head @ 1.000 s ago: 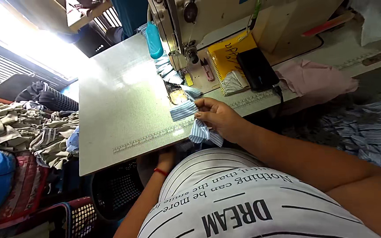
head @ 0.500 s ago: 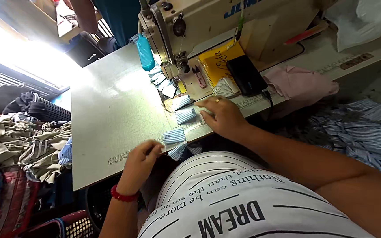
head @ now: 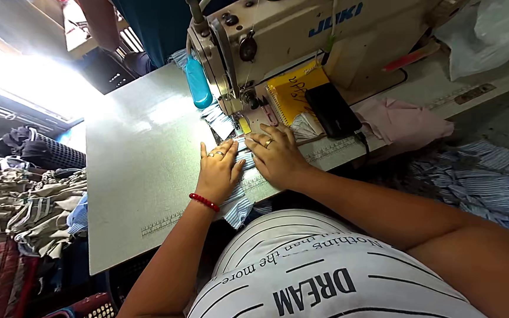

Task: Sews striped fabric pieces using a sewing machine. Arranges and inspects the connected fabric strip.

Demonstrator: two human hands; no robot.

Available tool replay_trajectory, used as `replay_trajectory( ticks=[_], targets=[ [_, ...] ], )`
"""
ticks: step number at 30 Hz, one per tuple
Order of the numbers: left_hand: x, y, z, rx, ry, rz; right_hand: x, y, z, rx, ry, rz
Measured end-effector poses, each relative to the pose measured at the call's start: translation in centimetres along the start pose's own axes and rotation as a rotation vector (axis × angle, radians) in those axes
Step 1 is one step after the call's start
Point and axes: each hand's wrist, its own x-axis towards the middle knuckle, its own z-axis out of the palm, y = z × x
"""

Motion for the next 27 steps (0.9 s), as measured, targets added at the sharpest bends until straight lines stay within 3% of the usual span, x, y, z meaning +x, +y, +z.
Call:
replay_trajectory(
  ticks=[7,27],
  targets=[
    [1.6,-1.2,-0.6,0.056,-0.029,-0.028,3.3,0.2,0.3,0.079,-0.109,0.096],
    [2.6,-1.8,-0.5,0.078,-0.068,-0.109,2.7,-0.1,0.3,-0.051,-0.12,0.05]
  ],
)
